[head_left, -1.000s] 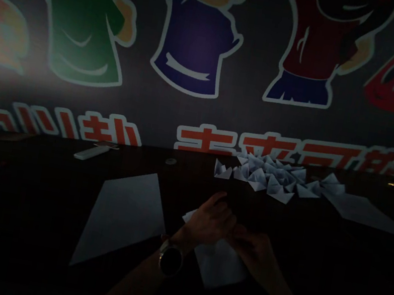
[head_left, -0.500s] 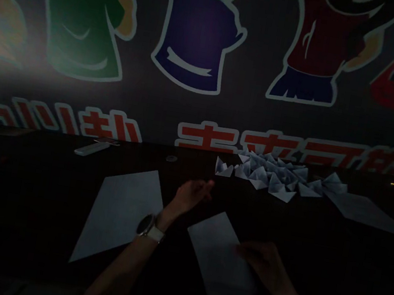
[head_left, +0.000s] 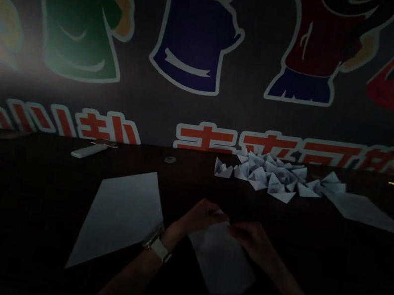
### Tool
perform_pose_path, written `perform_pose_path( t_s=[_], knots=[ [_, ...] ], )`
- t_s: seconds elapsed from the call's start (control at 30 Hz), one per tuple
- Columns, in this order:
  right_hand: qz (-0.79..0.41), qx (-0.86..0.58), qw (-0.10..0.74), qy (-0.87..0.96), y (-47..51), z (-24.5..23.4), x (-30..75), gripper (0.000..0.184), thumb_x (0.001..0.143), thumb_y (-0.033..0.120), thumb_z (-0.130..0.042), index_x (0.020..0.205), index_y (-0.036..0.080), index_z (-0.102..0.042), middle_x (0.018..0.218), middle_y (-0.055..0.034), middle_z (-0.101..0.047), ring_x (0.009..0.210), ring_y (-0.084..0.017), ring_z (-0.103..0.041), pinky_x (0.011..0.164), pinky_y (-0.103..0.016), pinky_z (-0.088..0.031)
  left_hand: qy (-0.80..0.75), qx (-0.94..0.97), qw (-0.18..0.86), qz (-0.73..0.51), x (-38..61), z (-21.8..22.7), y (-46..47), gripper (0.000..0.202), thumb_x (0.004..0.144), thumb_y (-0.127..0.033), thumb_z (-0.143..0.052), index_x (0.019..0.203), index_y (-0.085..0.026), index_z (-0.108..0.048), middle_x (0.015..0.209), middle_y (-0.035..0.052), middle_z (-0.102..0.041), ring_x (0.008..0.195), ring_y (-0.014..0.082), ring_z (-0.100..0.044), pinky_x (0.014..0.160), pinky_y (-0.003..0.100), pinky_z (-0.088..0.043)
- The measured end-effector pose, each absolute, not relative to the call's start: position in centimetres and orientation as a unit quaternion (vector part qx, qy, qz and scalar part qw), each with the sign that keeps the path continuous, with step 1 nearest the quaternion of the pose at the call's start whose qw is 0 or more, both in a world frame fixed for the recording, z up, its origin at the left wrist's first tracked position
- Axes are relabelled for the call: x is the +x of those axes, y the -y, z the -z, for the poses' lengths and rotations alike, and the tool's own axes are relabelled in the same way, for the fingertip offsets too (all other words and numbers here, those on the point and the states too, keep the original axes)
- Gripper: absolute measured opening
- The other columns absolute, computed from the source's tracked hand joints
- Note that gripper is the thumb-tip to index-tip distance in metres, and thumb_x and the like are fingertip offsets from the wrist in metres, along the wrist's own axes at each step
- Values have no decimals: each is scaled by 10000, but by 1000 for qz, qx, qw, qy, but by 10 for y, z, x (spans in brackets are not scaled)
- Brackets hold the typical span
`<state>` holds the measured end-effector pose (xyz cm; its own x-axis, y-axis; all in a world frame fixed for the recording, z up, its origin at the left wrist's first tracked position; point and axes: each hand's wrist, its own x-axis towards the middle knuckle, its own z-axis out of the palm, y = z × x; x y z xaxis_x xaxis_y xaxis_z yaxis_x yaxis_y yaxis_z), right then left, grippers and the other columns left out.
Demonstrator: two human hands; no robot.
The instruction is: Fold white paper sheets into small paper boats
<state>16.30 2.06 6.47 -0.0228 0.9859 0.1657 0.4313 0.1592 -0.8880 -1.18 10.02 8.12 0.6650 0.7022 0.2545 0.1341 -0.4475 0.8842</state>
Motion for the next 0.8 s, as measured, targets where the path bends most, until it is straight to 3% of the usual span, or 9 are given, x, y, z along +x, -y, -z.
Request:
perform_pose_path(
  t_s=[0.13, 0.33, 0.5, 0.63, 0.7, 0.8],
  knots=[
    [-323, -571, 407, 635, -21, -68, 174, 359, 713, 486, -591, 620, 165, -721, 527, 17, -602, 536, -142, -517, 501, -230, -345, -339, 718, 492, -357, -20, -89, -109, 435, 677, -507, -646, 497, -117, -574, 450, -58, -383, 443, 46, -295, 443, 195, -225],
    [-380, -576, 454, 563, -20, -68, 195, 324, 659, 485, -663, 724, 179, -750, 668, -26, -709, 652, -219, -641, 581, -283, -478, -346, 620, 557, -431, -25, -87, -126, 350, 558, -452, -754, 636, -118, -683, 594, -3, -595, 576, 109, -502, 556, 219, -359],
    [-461, -550, 547, 429, -31, -62, 233, 387, 538, 500, -763, 718, 158, -731, 748, -101, -729, 741, -271, -687, 708, -384, -541, -424, 437, 589, -532, -35, -72, -145, 335, 452, -396, -819, 575, -124, -667, 570, 21, -627, 591, 153, -571, 567, 247, -402],
    [-405, -550, 592, 428, -50, -57, 238, 428, 571, 529, -741, 812, 175, -722, 894, -110, -724, 869, -287, -669, 727, -398, -545, -404, 383, 647, -521, -35, -59, -147, 321, 484, -381, -815, 602, -124, -662, 581, 35, -640, 539, 156, -576, 555, 267, -421],
    [-393, -551, 562, 475, -64, -56, 223, 423, 580, 514, -739, 846, 185, -721, 954, -97, -715, 942, -294, -643, 764, -395, -532, -376, 376, 679, -506, -29, -54, -143, 285, 532, -360, -801, 647, -133, -673, 637, 42, -662, 578, 167, -597, 589, 275, -442],
    [-397, -550, 519, 520, -88, -53, 195, 371, 588, 468, -739, 812, 172, -726, 870, -68, -729, 911, -278, -646, 819, -388, -497, -352, 380, 702, -488, -22, -50, -138, 284, 619, -383, -759, 749, -142, -686, 713, 51, -682, 656, 187, -623, 635, 286, -459]
  ],
)
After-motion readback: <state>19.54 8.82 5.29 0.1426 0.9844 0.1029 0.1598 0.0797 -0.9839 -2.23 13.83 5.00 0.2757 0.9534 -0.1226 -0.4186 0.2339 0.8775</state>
